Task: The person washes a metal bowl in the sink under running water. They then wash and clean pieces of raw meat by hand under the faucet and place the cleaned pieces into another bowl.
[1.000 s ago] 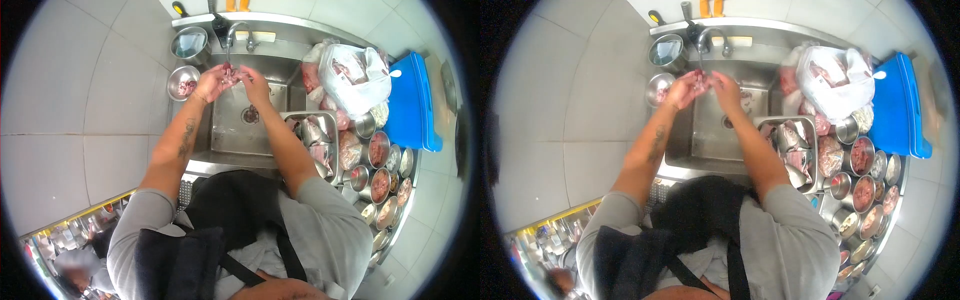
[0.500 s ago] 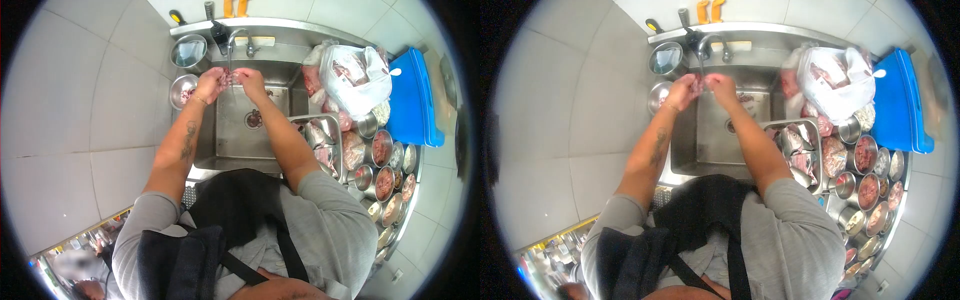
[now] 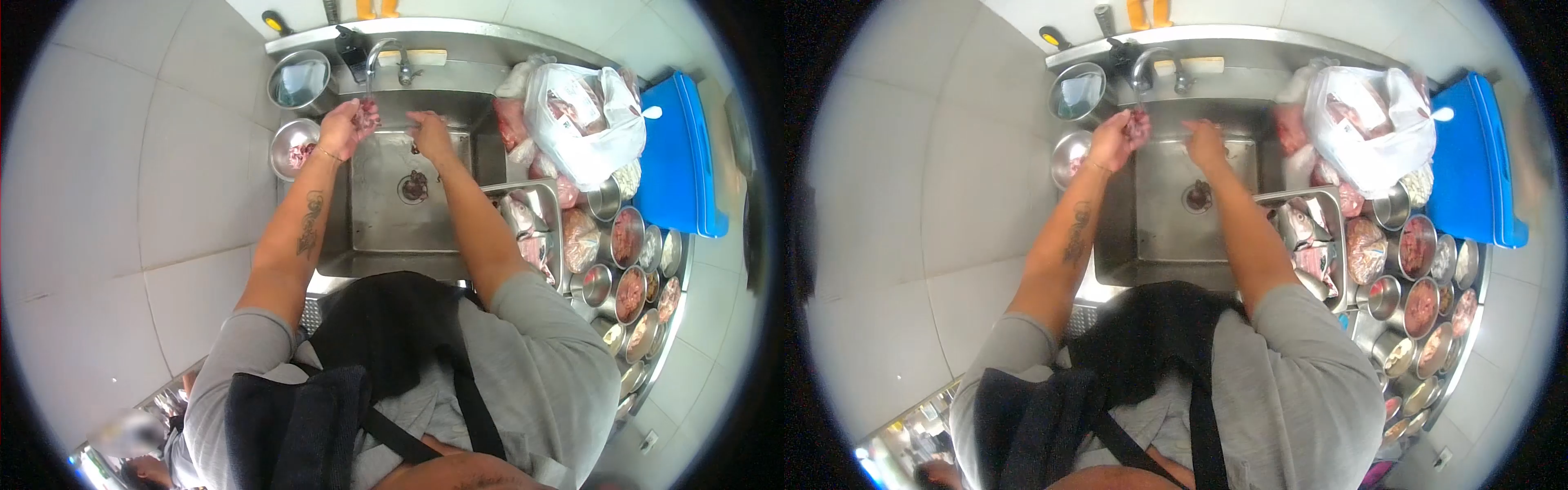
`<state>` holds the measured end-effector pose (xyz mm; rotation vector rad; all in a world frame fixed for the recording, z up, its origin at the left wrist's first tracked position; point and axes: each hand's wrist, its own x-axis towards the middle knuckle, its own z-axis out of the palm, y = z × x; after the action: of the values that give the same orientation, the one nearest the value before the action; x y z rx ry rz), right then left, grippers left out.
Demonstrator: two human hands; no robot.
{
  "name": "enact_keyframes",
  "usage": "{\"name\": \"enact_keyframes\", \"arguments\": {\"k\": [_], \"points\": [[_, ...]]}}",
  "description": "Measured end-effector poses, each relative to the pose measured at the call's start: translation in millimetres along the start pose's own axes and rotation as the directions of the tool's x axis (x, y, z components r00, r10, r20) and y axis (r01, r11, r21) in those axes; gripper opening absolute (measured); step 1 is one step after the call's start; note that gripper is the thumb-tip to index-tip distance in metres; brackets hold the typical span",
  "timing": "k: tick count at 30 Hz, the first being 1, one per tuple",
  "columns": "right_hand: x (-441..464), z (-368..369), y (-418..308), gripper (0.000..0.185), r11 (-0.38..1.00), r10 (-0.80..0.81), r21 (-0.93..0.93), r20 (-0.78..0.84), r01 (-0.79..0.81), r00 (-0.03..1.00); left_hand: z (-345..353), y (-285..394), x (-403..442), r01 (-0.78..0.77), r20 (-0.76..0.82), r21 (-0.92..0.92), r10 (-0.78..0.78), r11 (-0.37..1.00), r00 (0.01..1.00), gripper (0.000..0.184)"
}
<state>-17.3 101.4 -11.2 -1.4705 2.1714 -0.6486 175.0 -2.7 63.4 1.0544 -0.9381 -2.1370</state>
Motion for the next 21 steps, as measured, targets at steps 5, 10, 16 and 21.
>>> {"name": "enact_keyframes", "arguments": {"k": [5,10,16,21], "points": [[12,22,-38,0.033,0.645,0.027,0.756,-0.168,0.112,0.985,-3,-9,16,-0.071,0.081,0.137,0.060,0.988,0.995,0.026],[12,16,-62,0.022,0.699,-0.007,0.711,-0.103,0.079,0.995,19,0,3,-0.171,0.064,0.311,0.159,0.935,0.985,0.028],[12,20,-61,0.013,0.400,0.033,0.916,-0.043,0.026,0.999,8,0,-4,-0.142,0.084,0.313,0.122,0.939,0.989,0.028],[19,23,-39,0.008,0.255,-0.076,0.946,0.228,-0.202,0.971,-8,-16,0,-0.091,0.004,0.347,0.095,0.933,0.995,0.027]]}}
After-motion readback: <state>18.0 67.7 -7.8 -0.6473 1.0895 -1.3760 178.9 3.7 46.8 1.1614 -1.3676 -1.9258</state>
